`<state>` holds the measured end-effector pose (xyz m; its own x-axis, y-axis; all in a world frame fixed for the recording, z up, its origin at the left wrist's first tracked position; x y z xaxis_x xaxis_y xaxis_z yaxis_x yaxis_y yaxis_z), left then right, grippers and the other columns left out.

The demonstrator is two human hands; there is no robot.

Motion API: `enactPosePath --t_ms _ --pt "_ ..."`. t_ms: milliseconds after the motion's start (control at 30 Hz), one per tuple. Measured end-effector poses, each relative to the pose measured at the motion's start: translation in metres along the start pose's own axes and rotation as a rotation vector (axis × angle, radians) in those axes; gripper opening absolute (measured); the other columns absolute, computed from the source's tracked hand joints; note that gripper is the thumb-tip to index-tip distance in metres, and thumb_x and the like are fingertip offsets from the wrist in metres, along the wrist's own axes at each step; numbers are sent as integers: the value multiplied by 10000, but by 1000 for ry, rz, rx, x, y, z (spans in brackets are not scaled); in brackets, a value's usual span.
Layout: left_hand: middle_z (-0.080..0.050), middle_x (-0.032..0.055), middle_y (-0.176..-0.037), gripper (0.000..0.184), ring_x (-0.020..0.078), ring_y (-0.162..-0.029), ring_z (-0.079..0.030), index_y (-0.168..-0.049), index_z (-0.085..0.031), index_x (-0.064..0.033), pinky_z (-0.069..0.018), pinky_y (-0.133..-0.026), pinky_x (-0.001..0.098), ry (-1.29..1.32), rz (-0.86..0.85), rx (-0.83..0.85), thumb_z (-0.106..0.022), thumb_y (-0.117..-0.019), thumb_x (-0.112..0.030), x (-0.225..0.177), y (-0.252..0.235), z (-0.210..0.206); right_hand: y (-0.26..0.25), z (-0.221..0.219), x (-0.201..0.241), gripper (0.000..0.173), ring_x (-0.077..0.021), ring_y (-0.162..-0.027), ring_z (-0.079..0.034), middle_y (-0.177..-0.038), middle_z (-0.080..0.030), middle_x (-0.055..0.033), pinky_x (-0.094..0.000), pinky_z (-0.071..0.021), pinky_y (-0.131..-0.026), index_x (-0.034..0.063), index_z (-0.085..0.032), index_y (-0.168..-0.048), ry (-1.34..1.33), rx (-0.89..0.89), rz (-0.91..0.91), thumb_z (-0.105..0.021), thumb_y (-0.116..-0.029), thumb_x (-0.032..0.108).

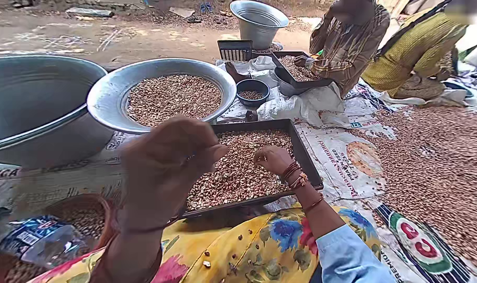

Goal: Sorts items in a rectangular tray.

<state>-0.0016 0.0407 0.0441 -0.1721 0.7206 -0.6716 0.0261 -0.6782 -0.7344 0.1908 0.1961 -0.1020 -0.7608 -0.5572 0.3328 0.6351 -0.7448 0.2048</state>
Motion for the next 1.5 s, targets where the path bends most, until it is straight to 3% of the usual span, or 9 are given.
enactPosePath --t_ms 200,367,533,667,867,1233,1333,1400,1500 --pt "-748 153 -1051 171 292 -1009 -714 -1080 -752 -19 -534 -953 494 -659 487 493 -629 -994 -101 142 24 -68 -3 -7 2 242 -353 -1126 -666 -1176 -715 -158 -600 -489 -917 122 -737 -1190 92 10 -15 -626 -996 214" --pt "-707 202 -1168 230 363 -1164 -653 -1163 -731 -12 -488 -1031 511 -749 547 683 -622 -1002 -134 168 48 -90 -7 -13 1 259 -364 -1115 -667 -1194 -705 -168 -614 -487 -903 100 -719 -1198 125 60 -51 -615 -995 222" --pt "-713 193 -1161 225 349 -1160 -658 -1138 -727 8 -478 -1041 508 -751 646 705 -577 -1016 -108 178 51 -87 3 -3 1 277 -316 -1016 -678 -1114 -710 -146 -561 -502 -859 60 -718 -1152 -28 37 28 -612 -985 255" --pt "-723 195 -1132 227 347 -1109 -679 -1166 -713 9 -485 -1029 523 -730 692 621 -581 -1018 -103 180 43 -65 24 13 24 163 44 -735 -605 -907 -705 63 -176 -525 -691 32 -715 -1035 -677 48 436 -702 -940 164" --pt "-706 194 -1173 255 350 -1135 -663 -1180 -726 -29 -484 -1023 519 -760 640 666 -535 -1015 -66 174 44 -71 7 -10 17 272 -357 -1021 -680 -1057 -734 -146 -630 -479 -867 123 -739 -1164 38 143 57 -672 -976 307" --pt "-720 177 -1109 221 309 -1062 -679 -1163 -721 -9 -496 -991 509 -621 767 867 -618 -1016 -138 178 50 -75 6 -17 18 250 -370 -1088 -670 -1131 -719 -174 -630 -481 -909 66 -737 -1136 61 226 40 -670 -989 256" --pt "-726 -44 -850 129 30 -747 -672 -1024 -728 -51 -570 -748 238 35 813 1040 -637 -977 -130 163 54 -57 26 -7 39 150 -66 -773 -638 -901 -730 -20 -293 -529 -727 13 -746 -1011 -461 271 466 -742 -920 132" --pt "-744 -76 -881 152 31 -782 -704 -1059 -709 -87 -597 -771 231 258 856 938 -603 -964 -141 161 49 -39 36 -3 48 197 0 -894 -670 -1037 -731 4 -205 -565 -807 -28 -682 -1113 -809 408 644 -680 -930 45" --pt "-701 19 -916 185 97 -760 -672 -1176 -670 -60 -575 -727 285 -285 911 555 -623 -1024 -154 187 31 4 25 4 13 351 -145 -974 -686 -1160 -706 -101 -339 -561 -881 -7 -624 -1288 -500 245 346 -665 -988 170"
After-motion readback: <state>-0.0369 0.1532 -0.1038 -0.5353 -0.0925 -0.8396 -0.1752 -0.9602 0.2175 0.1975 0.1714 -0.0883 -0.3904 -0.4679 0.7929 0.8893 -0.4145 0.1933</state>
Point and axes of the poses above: each hand's wrist, its own y-axis away from the middle knuckle, its own z-axis out of the back of the hand, x = y × z, the point moved 6 cm from there along -y, towards the middle knuckle
